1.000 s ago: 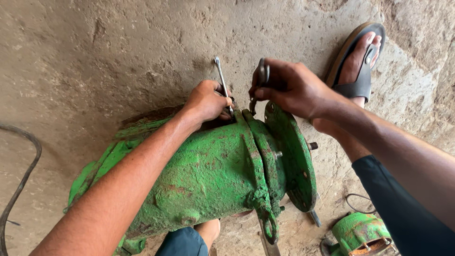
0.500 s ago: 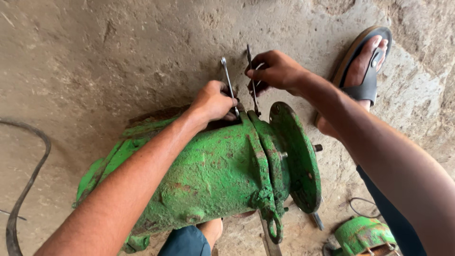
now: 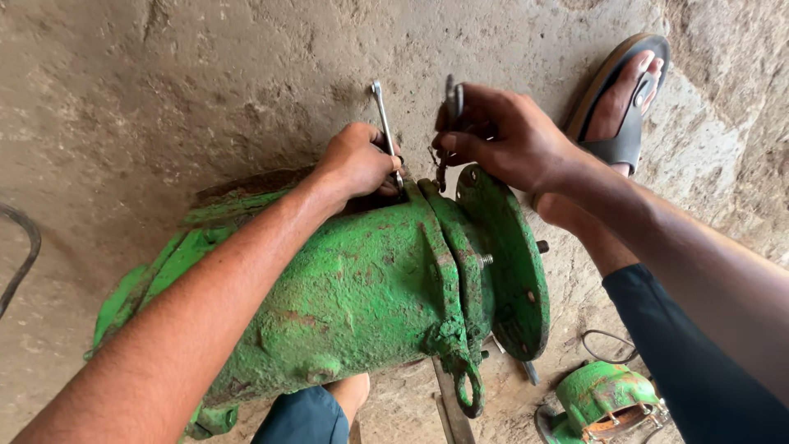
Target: The person uses a wrench and hammer to loosen and remove bolts from a green cylindrical machine. They then separate the machine into two parts and inspect the internal components.
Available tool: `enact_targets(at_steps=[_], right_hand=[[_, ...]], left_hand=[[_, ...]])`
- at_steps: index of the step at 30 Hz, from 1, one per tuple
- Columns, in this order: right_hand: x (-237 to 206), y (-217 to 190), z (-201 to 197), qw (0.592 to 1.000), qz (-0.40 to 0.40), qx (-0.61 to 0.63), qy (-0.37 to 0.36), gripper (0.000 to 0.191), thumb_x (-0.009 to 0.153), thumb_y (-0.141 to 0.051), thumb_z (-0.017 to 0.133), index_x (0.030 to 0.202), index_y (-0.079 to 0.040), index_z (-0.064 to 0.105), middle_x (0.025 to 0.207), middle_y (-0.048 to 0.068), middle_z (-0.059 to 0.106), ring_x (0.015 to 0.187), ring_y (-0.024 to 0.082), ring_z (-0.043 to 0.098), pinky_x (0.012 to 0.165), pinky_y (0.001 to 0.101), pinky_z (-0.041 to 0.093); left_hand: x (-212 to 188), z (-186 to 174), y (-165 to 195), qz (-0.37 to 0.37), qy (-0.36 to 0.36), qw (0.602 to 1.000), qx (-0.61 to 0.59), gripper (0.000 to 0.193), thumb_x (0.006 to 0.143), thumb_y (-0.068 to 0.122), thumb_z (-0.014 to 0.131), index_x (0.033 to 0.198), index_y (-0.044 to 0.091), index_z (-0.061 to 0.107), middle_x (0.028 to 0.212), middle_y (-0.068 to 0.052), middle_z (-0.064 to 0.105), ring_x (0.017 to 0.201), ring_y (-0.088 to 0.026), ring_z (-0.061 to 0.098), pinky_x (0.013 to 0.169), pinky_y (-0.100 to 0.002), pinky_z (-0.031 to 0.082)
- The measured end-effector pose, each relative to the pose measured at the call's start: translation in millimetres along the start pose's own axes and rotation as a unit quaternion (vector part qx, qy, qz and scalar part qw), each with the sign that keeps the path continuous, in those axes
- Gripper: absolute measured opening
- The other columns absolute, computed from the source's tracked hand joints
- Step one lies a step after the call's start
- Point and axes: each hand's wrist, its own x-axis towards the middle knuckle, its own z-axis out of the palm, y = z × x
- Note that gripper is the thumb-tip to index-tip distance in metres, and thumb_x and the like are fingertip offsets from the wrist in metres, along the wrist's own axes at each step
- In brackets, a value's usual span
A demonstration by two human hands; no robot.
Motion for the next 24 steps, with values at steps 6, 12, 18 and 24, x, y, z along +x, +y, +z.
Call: enact_targets(at_steps=[6,12,18,24], right_hand=[[-12,-2,3,0.991,-0.078,0.11,0.002,0.019,0.102,-0.011,0.065,0.117,-0.002,0.059,0.112,0.007,0.074,0.109,0.014,0.072,0.101,0.0333,0.06],[-5,-7,2,0.997,-0.051,0.047,-0.034,0.017,0.099,-0.014,0.068,0.112,-0.004,0.064,0.103,0.008,0.075,0.099,0.014,0.072,0.094,0.0325,0.061],[15,-14,-1,0.984,-0.06,-0.145,-0.079,0.019,0.092,-0.022,0.071,0.103,-0.006,0.074,0.091,0.008,0.081,0.083,0.014,0.078,0.077,0.0339,0.061],[40,-8,3,0.99,0.12,-0.069,-0.028,0.028,0.104,-0.026,0.062,0.103,0.001,0.07,0.092,0.014,0.081,0.078,0.018,0.079,0.074,0.0374,0.061]], left_hand=[[-3,-1,2,-0.001,0.002,1.0,0.018,0.01,0.086,0.001,0.071,0.096,0.001,0.071,0.082,-0.01,0.077,0.067,-0.018,0.076,0.056,-0.032,0.063],[-3,-3,3,0.0,-0.005,1.0,0.009,0.011,0.088,0.003,0.071,0.099,-0.001,0.071,0.084,-0.011,0.076,0.068,-0.018,0.076,0.056,-0.031,0.063],[-1,-3,-2,-0.004,-0.001,1.0,-0.002,0.012,0.088,0.003,0.071,0.099,-0.001,0.071,0.084,-0.011,0.076,0.066,-0.018,0.075,0.055,-0.032,0.062],[-2,-1,2,-0.003,0.008,1.0,0.015,0.019,0.086,0.003,0.07,0.104,-0.001,0.068,0.087,-0.012,0.078,0.066,-0.021,0.077,0.056,-0.035,0.063]])
